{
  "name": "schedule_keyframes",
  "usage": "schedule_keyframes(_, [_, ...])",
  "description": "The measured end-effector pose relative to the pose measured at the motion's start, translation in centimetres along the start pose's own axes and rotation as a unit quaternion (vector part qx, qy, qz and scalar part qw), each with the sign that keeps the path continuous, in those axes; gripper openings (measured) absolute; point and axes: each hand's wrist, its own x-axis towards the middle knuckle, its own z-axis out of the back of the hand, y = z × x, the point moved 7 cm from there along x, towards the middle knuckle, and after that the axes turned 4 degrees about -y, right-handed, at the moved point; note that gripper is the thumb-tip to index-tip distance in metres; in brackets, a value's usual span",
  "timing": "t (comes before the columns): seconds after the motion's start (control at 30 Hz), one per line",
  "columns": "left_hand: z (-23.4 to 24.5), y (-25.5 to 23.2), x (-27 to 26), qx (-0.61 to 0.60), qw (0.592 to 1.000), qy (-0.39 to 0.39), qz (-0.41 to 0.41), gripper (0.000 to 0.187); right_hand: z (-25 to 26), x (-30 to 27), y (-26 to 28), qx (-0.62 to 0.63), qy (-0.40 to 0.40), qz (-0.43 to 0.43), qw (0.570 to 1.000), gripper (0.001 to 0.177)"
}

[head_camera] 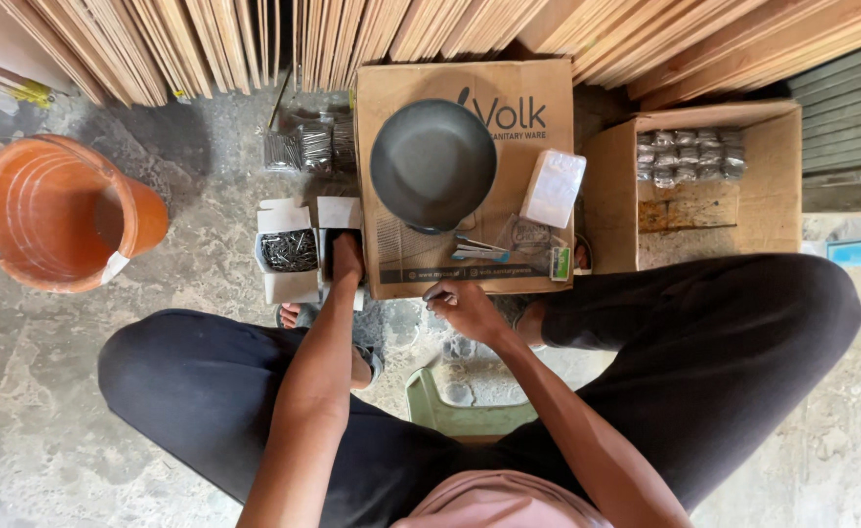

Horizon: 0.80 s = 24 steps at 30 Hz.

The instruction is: The person sits on the floor and sorts small metal fasteners from a frying pan into a white box. They use both hands to pick up the fasteners and place them into the container.

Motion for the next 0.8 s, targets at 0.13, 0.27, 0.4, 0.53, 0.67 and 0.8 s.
schedule_keyframes(0.13, [-0.2,0.4,-0.3,0.005,1.000,-0.011,0.000,0.036,0.0,0.5,-0.1,0.013,-0.010,0.004,1.000,0.023])
schedule_keyframes(0.27, [0.6,1.3,-1.2,0.016,0.999,-0.037,0.012,0.043,-0.1,1.0,0.0,-0.005,-0.008,0.008,1.000,0.022])
schedule_keyframes(0.4, [5.9,-4.4,-4.7,0.087,0.995,-0.048,-0.006,0.057,-0.5,1.2,0.0,-0.009,-0.002,0.003,1.000,0.021])
schedule_keyframes(0.53, [9.7,-7.1,-6.4,0.113,0.981,-0.150,-0.050,0.041,-0.4,0.9,0.9,0.007,-0.011,0.014,1.000,0.020])
schedule_keyframes(0.67, [13.7,-10.4,-6.2,0.148,0.974,-0.155,-0.067,0.032,-0.5,1.9,1.5,0.037,-0.017,0.047,0.998,0.017])
schedule_keyframes(0.8, [17.0,-20.2,-10.0,-0.044,0.986,0.056,-0.151,0.018,0.6,-0.2,6.4,0.011,-0.046,0.099,0.994,0.046])
